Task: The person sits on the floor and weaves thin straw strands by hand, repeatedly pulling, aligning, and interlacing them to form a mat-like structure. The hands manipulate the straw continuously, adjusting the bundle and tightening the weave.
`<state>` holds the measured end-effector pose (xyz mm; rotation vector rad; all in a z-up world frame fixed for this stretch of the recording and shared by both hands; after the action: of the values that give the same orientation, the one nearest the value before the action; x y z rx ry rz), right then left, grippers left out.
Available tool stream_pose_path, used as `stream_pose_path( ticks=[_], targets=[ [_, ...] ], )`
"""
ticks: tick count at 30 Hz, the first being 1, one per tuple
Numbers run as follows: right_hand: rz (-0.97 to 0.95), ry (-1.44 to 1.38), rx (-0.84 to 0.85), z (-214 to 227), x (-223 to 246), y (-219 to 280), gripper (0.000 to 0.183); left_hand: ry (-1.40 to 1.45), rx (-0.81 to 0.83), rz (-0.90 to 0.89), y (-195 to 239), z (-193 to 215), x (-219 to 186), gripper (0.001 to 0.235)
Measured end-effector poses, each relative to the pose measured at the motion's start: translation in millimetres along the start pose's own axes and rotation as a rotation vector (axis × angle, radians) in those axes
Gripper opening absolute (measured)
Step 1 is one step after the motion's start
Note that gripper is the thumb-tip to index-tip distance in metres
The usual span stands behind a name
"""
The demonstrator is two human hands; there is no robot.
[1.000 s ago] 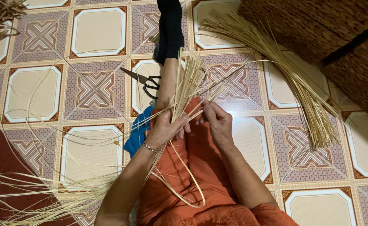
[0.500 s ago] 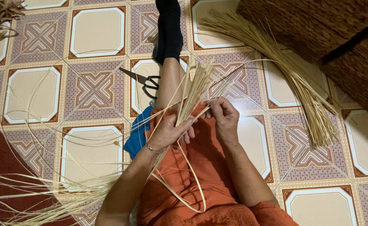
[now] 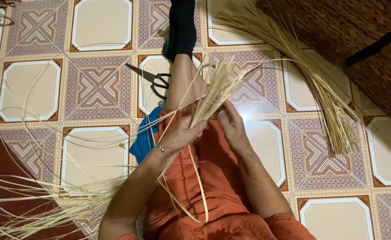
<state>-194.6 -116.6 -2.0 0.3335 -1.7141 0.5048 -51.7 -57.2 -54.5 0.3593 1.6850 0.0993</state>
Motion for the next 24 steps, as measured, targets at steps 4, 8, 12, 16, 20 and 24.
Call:
stream_pose_path(
  ticks=[4, 8, 12, 16, 20, 24],
  targets=[
    [-0.07, -0.015, 0.071, -21, 6, -6, 0.053, -0.401, -0.006, -0.237, -4, -21, -30, 0.031],
    [-0.191, -0.152, 0.031, -27, 1, -12, 0.042, -0.54, -0.031, -0.246, -3, -30, -52, 0.04],
    [-0.091, -0.313, -0.081, -8, 8, -27, 0.034, -0.408, -0.043, -0.438, 19, -19, -84, 0.077],
    [-0.189, -0.598, -0.347, 30, -16, -37, 0.032, -0.558, -0.354, -0.461, 65, 15, -88, 0.051],
    [-0.085, -0.777, -0.368, 78, -36, -44, 0.036, -0.416, -0.39, -0.215, 125, 21, -49, 0.028],
    [-0.006, -0.779, -0.369, 133, -51, -48, 0.04, -0.738, -0.199, -0.472, 161, -22, -38, 0.032]
  ],
)
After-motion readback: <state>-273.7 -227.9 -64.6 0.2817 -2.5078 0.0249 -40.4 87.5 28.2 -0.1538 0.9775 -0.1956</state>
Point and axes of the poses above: each hand's wrist, its own y-axis away from the middle knuckle, its own z-axis out of the back of the hand, x = y × z, the point moved 7 cm from there along -y, towards the middle knuckle
